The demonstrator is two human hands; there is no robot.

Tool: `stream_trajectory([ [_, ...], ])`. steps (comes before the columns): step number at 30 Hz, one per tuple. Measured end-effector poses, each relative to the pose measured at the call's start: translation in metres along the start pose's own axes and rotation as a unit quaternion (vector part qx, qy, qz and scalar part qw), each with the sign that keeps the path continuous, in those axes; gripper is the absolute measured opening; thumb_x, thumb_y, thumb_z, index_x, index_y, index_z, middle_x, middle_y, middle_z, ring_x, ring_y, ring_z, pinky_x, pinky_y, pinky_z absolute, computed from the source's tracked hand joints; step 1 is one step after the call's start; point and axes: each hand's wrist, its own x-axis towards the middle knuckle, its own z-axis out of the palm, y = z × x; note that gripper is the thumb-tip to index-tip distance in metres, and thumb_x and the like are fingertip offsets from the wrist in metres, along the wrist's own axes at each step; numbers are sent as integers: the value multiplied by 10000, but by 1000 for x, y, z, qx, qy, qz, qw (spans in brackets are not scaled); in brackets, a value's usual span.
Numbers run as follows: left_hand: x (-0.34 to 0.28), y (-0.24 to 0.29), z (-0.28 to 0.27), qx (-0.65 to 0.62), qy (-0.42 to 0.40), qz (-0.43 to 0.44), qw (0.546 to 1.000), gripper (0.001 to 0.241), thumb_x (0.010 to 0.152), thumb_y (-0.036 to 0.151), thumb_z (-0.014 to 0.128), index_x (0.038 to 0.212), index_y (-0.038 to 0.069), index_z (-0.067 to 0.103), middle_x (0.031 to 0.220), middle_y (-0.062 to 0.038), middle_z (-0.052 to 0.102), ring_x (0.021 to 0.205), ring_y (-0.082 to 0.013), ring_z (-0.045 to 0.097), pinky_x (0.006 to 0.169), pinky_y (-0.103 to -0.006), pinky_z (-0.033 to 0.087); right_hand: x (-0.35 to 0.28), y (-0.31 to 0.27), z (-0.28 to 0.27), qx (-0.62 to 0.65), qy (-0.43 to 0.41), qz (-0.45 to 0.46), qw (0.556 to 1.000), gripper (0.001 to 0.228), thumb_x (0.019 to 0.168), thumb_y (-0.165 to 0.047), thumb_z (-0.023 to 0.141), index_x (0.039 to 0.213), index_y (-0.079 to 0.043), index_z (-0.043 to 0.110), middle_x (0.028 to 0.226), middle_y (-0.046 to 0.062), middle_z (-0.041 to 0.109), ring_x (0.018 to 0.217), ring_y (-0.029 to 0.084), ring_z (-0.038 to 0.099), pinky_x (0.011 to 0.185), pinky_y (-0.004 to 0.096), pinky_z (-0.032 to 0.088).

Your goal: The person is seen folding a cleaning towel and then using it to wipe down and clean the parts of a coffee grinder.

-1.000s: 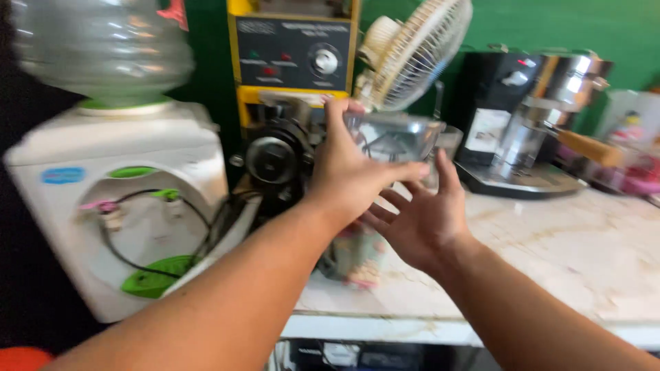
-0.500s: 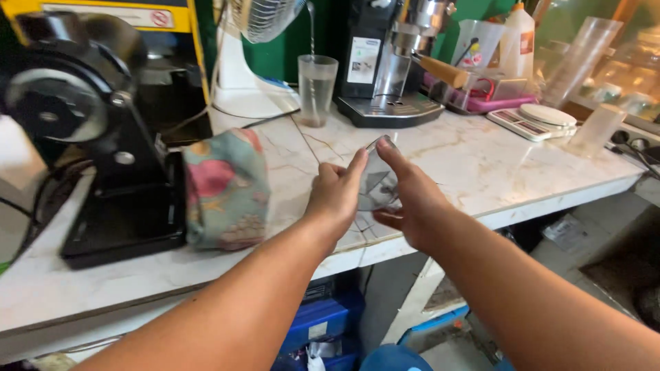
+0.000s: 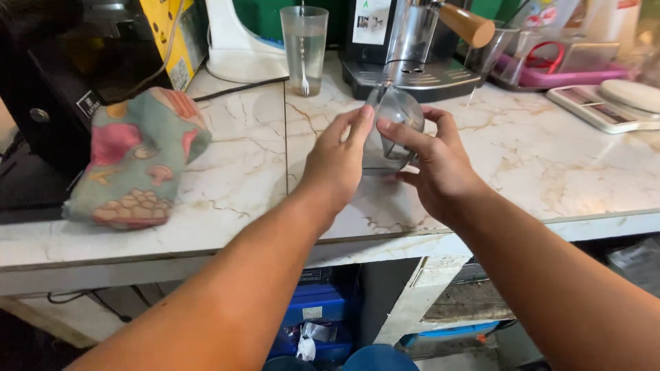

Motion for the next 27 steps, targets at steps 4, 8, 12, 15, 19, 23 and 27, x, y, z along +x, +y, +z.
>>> stream_trajectory([
  [4,7,9,14,-9,17,-25,1000,589,948,562,501,1328,141,662,1290,-79,714,1211,-209,638,1014,-356,463,14,9,-19,14,-9,-10,1000,943,629,-401,839,1412,-177,363,1255,154,585,1130,297,579,868,495,461],
  [8,20,14,14,-96,39,-77,992,540,1031,511,475,1347,131,692,1246,-140,722,1089,-238,638,899,-377,480,25,14,-39,150,-25,13,988,812,720,-584,768,1358,-168,489,1202,94,573,1054,264,566,844,453,456],
  [12,32,10,-5,-51,110,67,990,427,1026,445,553,1257,137,736,1211,-33,772,1128,-170,656,966,-332,497,14,-2,-41,196,-50,30,979,715,710,-664,714,1233,-196,578,1164,57,679,1107,271,642,918,479,537],
  [15,20,9,-19,251,124,100,955,372,985,438,618,1222,173,727,1082,-117,737,1010,-239,683,887,-392,533,17,4,-47,256,-7,54,965,698,713,-665,647,1247,-219,585,1168,71,703,1148,282,656,975,486,522],
  [19,5,-2,-21,409,92,126,899,333,975,408,643,1176,177,774,1008,-162,745,1064,-338,622,975,-450,476,28,13,-54,238,9,54,970,724,759,-698,662,1271,-197,556,1111,87,602,1080,352,614,942,517,468],
  [23,-4,-10,-27,495,67,131,856,302,937,368,669,1170,203,770,1114,-104,734,1237,-367,482,1123,-497,300,23,-2,-44,175,23,47,983,717,709,-628,705,1284,-234,537,1134,75,590,1060,327,593,918,552,491],
  [27,-1,-27,-38,547,26,123,828,442,822,325,769,1254,235,748,1370,-109,622,1308,-380,374,1131,-536,197,16,-5,-32,157,87,48,983,812,660,-424,817,1302,-184,382,1222,81,612,1098,283,628,878,571,533],
])
